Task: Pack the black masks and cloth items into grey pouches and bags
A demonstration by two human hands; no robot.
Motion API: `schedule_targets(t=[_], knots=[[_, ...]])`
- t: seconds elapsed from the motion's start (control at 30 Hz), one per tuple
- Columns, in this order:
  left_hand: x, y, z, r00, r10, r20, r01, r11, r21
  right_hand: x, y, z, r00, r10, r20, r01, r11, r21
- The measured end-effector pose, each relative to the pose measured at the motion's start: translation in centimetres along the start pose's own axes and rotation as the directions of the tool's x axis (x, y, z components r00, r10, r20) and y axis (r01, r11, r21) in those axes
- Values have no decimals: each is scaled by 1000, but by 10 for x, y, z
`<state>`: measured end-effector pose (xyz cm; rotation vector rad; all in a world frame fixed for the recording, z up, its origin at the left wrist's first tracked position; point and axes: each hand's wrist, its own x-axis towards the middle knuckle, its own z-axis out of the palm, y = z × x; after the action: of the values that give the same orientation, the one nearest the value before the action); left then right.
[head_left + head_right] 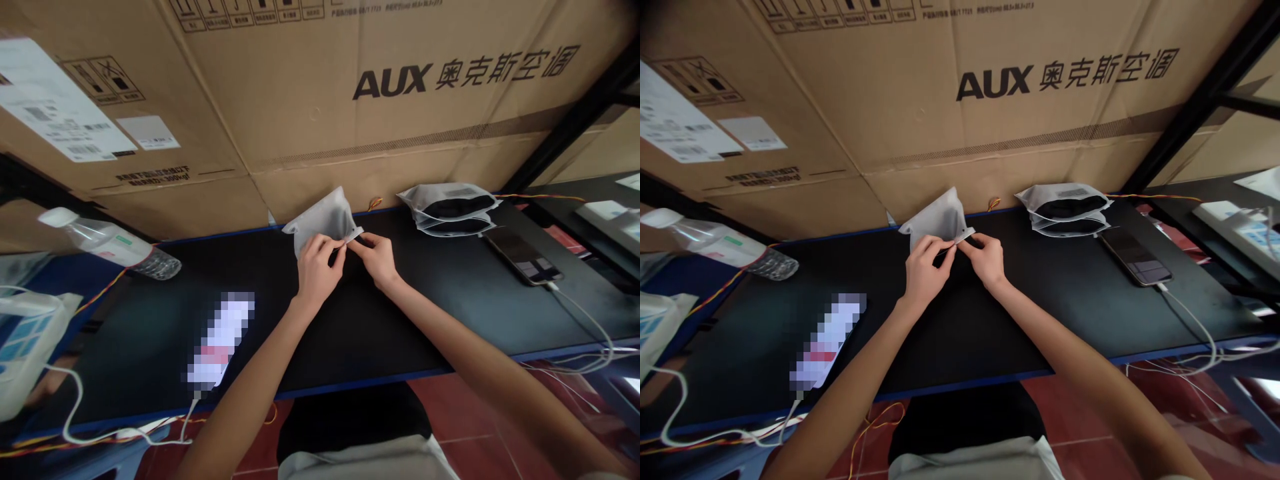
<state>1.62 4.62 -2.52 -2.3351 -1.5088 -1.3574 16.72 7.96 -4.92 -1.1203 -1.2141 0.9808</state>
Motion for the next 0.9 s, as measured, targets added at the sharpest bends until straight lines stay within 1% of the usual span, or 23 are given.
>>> schedule_targets(t=[0.03, 0.07, 0.1, 0.13, 0.17, 0.2, 0.23, 0.27, 0.3, 0.33, 0.37, 0.4, 0.43, 0.47, 0.5, 0.57, 0.7, 0.73, 0.8, 0.87, 0.9], knots=[[0, -1, -1, 1000, -16, 6, 16, 1000, -18, 3, 2, -2, 999, 4, -34, -2, 998, 58], [-1, -3, -1, 999, -50, -11, 50, 998, -39, 6, 2, -4, 998, 6, -59, 1, 994, 108], [0, -7, -2, 993, -110, -52, 106, 992, -69, 8, 2, -6, 997, 7, -74, 4, 988, 154], [1, -12, -2, 973, -203, -108, 190, 975, -118, 10, 0, -9, 997, 14, -77, 2, 980, 198], [2, -19, -2, 933, -325, -153, 292, 934, -203, 10, -2, -11, 997, 28, -73, -9, 970, 243], [4, -25, -2, 873, -461, -161, 394, 860, -324, 11, -5, -13, 997, 50, -61, -31, 958, 286], [6, -31, -1, 804, -585, -108, 479, 745, -465, 10, -7, -14, 996, 80, -43, -62, 945, 321], [8, -36, -1, 743, -669, 4, 539, 596, -595, 9, -9, -15, 993, 112, -23, -97, 933, 347], [10, -39, -1, 702, -696, 149, 577, 434, -692, 8, -10, -15, 990, 142, -3, -131, 923, 363], [11, -40, -1, 681, -672, 290, 598, 283, -750, 8, -11, -15, 986, 168, 2, -157, 916, 369], [12, -40, -1, 678, -619, 397, 608, 168, -776, 7, -10, -15, 982, 190, -15, -172, 915, 365], [12, -38, -2, 683, -566, 462, 609, 93, -788, 7, -8, -15, 976, 210, -57, -177, 919, 353], [12, -35, -2, 692, -529, 492, 605, 52, -795, 8, -5, -14, 968, 225, -115, -176, 926, 335], [11, -31, -1, 700, -516, 494, 596, 40, -802, 8, -1, -14, 956, 234, -176, -171, 934, 313], [10, -28, 0, 705, -523, 479, 585, 47, -810, 9, 3, -15, 944, 235, -230, -165, 944, 287], [6, -25, 5, 704, -568, 427, 571, 95, -815, 11, 11, -15, 934, 219, -284, -153, 959, 238], [0, -26, 19, 647, -710, 279, 590, 233, -773, 11, 19, -14, 940, 199, -276, -148, 970, 193], [-1, -27, 21, 643, -725, 249, 586, 256, -769, 10, 19, -13, 941, 208, -266, -159, 968, 193], [-3, -28, 23, 653, -732, 196, 556, 288, -780, 8, 15, -12, 944, 233, -233, -184, 960, 212], [-3, -28, 22, 664, -731, 159, 531, 311, -788, 6, 11, -10, 949, 254, -189, -203, 946, 253], [-3, -27, 20, 659, -737, 149, 536, 321, -781, 6, 10, -10, 951, 260, -169, -208, 938, 277]])
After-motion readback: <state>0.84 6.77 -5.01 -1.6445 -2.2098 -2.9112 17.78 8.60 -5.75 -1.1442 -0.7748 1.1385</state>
